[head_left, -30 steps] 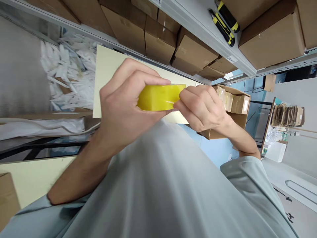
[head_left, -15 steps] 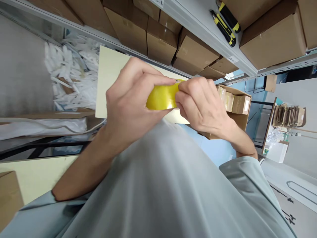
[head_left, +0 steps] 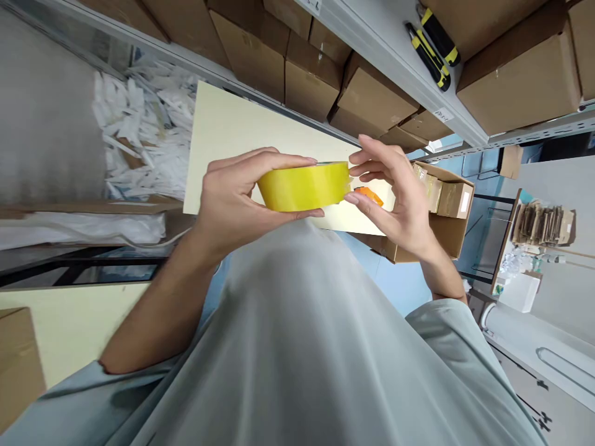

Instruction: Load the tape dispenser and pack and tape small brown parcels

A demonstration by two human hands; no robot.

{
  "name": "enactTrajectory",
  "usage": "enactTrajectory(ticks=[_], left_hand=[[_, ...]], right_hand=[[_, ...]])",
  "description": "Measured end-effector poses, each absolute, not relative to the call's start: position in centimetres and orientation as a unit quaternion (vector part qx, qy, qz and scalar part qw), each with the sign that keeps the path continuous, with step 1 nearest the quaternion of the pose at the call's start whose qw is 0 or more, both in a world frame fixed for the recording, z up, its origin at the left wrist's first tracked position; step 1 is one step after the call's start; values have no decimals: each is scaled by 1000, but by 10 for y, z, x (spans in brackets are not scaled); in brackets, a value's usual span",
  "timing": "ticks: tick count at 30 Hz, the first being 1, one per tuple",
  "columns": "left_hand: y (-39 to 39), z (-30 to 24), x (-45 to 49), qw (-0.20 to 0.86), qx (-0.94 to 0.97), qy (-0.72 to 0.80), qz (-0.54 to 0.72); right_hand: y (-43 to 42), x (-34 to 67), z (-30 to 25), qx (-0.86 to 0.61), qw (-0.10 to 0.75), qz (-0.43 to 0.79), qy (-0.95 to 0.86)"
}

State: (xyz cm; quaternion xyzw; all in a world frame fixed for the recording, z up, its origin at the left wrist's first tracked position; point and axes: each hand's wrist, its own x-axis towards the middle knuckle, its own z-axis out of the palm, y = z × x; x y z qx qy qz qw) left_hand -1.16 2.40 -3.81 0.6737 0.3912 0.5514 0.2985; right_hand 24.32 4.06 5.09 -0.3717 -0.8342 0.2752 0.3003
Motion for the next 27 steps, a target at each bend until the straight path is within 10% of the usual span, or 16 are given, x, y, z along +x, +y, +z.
enactTrajectory(ticks=[15, 27], left_hand=[[17, 1, -19, 239, 732, 366, 523], [11, 11, -12, 223, 720, 403, 519]], right_hand=[[47, 252, 46, -337, 171, 157, -912], [36, 255, 67, -386, 233, 188, -872]])
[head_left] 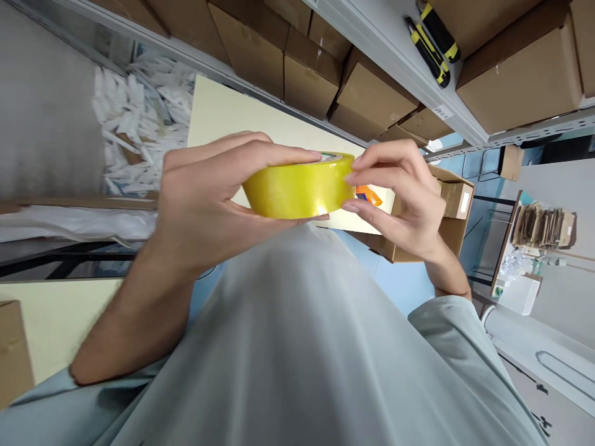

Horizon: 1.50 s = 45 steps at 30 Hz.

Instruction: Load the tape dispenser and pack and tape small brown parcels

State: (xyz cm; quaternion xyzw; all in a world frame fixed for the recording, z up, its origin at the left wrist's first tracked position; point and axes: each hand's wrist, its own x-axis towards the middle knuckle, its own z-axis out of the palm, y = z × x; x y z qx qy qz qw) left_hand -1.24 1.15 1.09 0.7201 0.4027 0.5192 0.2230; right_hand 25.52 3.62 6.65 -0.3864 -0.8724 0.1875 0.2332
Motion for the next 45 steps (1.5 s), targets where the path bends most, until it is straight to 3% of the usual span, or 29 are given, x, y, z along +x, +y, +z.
enactTrajectory(ticks=[5, 10, 16, 20, 25, 33, 37, 45], left_hand=[[14, 17, -9, 205, 733, 384, 523], [17, 14, -8, 183, 749, 359, 526], [11, 12, -7, 242, 714, 409, 514], [11, 13, -8, 222, 727, 407, 507], [14, 18, -9, 204, 732, 409, 505], [10, 9, -5, 296, 682, 412, 527], [9, 5, -4, 374, 639, 409, 534], [16, 18, -8, 226, 709, 406, 531]], right_hand=[[35, 250, 85, -398, 193, 202, -874], [40, 250, 83, -347, 164, 133, -914], [43, 259, 59, -323, 150, 137, -924], [39, 259, 75, -379, 199, 176, -886], [44, 247, 93, -312, 284, 218, -880], [47, 253, 64, -251, 218, 64, -941], [42, 256, 69, -275, 266, 97, -919], [38, 239, 104, -333, 301, 260, -855]])
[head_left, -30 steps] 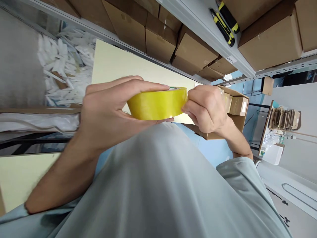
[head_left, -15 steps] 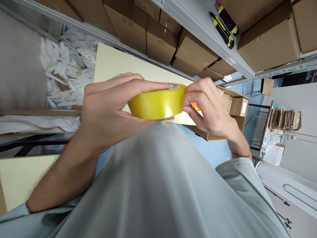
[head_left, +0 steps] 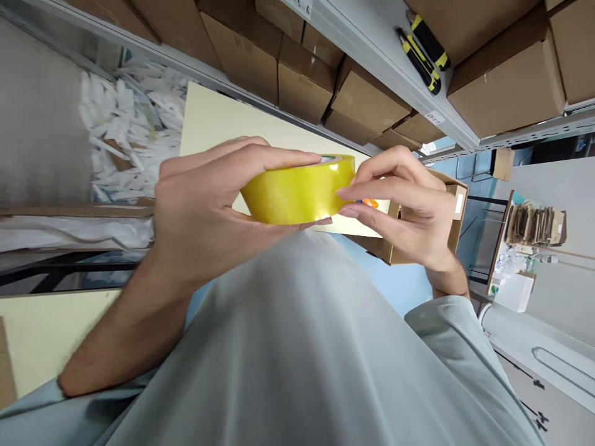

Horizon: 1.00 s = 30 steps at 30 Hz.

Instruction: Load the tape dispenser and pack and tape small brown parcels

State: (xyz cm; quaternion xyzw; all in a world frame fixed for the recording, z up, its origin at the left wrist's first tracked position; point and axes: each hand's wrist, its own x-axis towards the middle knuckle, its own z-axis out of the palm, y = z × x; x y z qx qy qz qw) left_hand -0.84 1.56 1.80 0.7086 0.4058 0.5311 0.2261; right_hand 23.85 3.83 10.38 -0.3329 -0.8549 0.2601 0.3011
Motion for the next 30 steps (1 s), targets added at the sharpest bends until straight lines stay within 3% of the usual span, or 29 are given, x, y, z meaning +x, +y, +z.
enactTrajectory(ticks=[3, 7, 9, 12, 14, 21, 30], left_hand=[[14, 23, -10, 208, 730, 417, 500], [13, 22, -8, 201, 723, 421, 509], [13, 18, -6, 213, 712, 418, 523], [12, 13, -2, 266, 690, 418, 528], [10, 10, -2, 277, 681, 425, 529], [14, 10, -9, 161, 729, 423, 514], [21, 7, -8, 107, 755, 388, 517]], right_hand=[[36, 236, 108, -339, 283, 234, -866], [38, 234, 98, -345, 200, 83, -914], [44, 233, 84, -286, 228, 1, -931], [54, 233, 67, -151, 343, -93, -922], [54, 234, 65, -152, 369, -59, -915], [34, 234, 97, -317, 278, 187, -887], [42, 237, 98, -338, 231, 191, -892]])
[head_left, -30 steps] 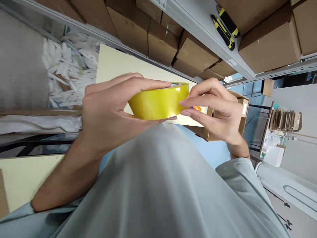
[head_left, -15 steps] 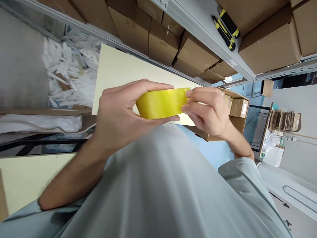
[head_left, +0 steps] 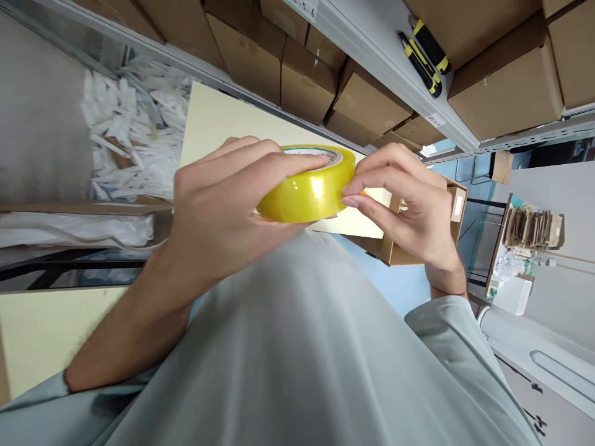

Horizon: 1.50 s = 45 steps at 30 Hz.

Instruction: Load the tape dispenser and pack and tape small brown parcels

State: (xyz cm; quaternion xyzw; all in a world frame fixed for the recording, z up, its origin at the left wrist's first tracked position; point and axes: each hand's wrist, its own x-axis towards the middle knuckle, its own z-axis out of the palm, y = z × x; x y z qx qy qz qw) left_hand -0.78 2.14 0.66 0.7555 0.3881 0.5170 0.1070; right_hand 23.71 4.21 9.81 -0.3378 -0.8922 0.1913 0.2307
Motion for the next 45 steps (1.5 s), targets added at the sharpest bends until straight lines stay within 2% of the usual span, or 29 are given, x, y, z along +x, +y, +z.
enactTrajectory(ticks=[3, 7, 10, 14, 17, 20, 23, 25, 29, 32, 38, 42, 45], left_hand=[[19, 9, -8, 117, 753, 394, 514], [14, 14, -5, 198, 717, 414, 524], [12, 15, -4, 222, 709, 420, 521], [13, 13, -6, 208, 720, 412, 518], [15, 12, -8, 187, 730, 400, 522], [16, 12, -9, 157, 746, 392, 515], [15, 13, -10, 128, 758, 388, 508], [12, 16, -10, 148, 750, 398, 507], [2, 24, -8, 268, 699, 417, 515], [-2, 28, -5, 307, 675, 434, 511], [3, 27, -6, 208, 723, 404, 520], [3, 24, -8, 156, 747, 394, 512], [0, 25, -6, 176, 734, 403, 518]], right_hand=[[42, 235, 84, -312, 235, 110, -914], [46, 238, 61, -281, 230, 33, -931], [49, 242, 60, -285, 231, 62, -928], [45, 239, 81, -292, 282, 135, -904], [43, 236, 94, -320, 270, 215, -883], [42, 236, 99, -322, 251, 237, -881], [41, 236, 95, -316, 214, 177, -907], [39, 235, 88, -304, 208, 100, -924], [37, 234, 69, -209, 303, -36, -929], [34, 235, 69, -172, 357, -38, -917], [24, 232, 100, -293, 279, 120, -907], [23, 230, 101, -294, 262, 94, -914], [26, 233, 84, -295, 195, 53, -934]])
